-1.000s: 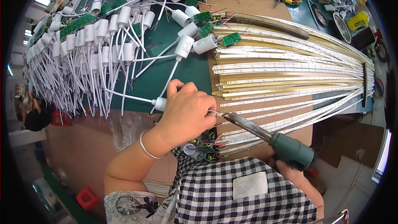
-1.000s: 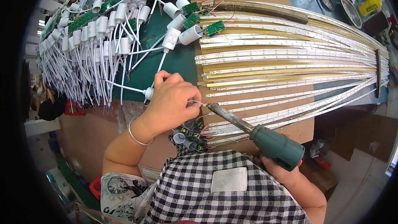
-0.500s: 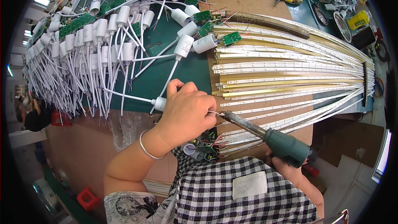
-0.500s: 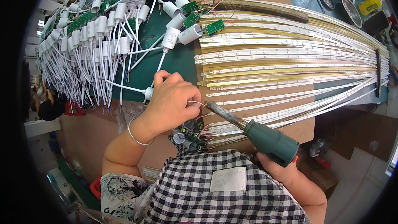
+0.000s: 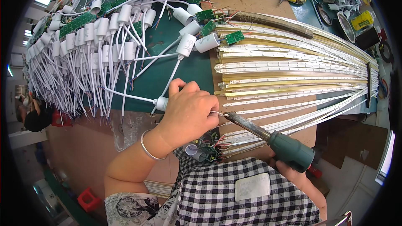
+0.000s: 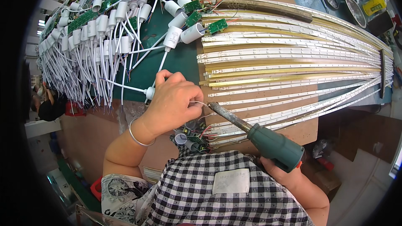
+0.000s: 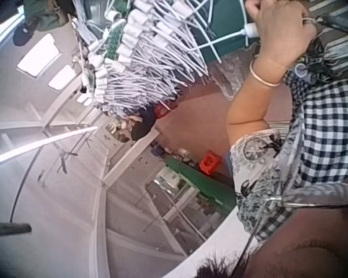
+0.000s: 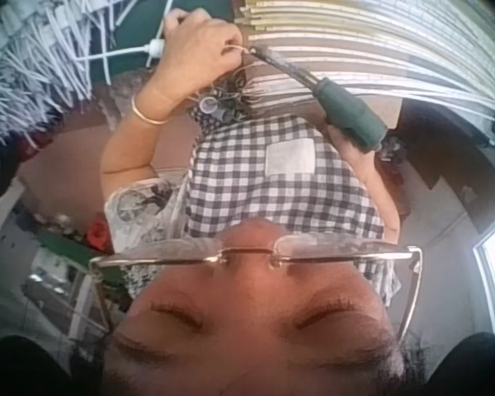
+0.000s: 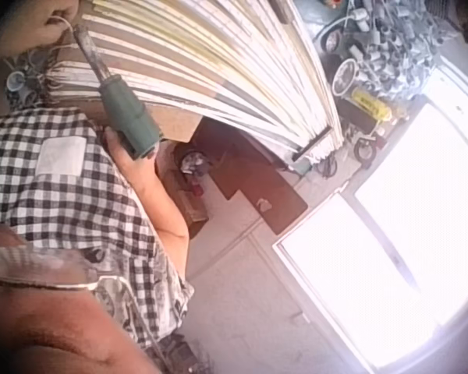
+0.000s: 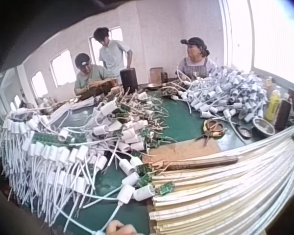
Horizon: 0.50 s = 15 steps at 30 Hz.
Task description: The worker is assembling LED light strips by applying adhesive with a glue gun and connecting wiring components.
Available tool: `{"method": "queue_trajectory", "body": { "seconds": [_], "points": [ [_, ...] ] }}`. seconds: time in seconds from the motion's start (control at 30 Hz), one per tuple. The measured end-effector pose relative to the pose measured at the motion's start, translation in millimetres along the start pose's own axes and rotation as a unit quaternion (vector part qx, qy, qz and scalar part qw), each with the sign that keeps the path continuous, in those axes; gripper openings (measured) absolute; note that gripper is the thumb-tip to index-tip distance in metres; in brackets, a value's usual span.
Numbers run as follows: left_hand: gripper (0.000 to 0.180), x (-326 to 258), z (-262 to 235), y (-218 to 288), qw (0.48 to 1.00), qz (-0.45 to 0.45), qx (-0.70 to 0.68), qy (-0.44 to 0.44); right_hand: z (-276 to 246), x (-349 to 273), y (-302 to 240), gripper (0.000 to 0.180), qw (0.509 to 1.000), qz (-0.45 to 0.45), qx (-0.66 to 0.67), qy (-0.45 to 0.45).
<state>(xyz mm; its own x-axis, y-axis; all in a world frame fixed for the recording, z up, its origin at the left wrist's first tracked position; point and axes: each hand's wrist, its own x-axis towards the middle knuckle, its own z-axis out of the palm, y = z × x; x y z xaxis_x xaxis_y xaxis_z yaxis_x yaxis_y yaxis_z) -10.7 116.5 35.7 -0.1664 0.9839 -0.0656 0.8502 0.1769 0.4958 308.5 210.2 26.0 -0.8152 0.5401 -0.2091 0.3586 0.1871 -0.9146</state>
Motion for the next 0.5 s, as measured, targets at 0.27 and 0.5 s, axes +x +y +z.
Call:
{"method": "queue_trajectory", "body": {
  "seconds": [0.27, 0.5],
  "points": [
    [0.003, -0.4, 0.1, -0.3, 1.0, -0.004, -0.004, -0.004, -2.2, 2.3, -7.7, 0.037, 0.999, 0.042, -0.001, -0.029],
    [0.003, -0.2, 0.4, -0.3, 1.0, -0.004, -0.003, -0.004, -1.5, 1.8, -7.2, 0.04, 0.999, 0.023, -0.003, -0.027]
  ]
}}
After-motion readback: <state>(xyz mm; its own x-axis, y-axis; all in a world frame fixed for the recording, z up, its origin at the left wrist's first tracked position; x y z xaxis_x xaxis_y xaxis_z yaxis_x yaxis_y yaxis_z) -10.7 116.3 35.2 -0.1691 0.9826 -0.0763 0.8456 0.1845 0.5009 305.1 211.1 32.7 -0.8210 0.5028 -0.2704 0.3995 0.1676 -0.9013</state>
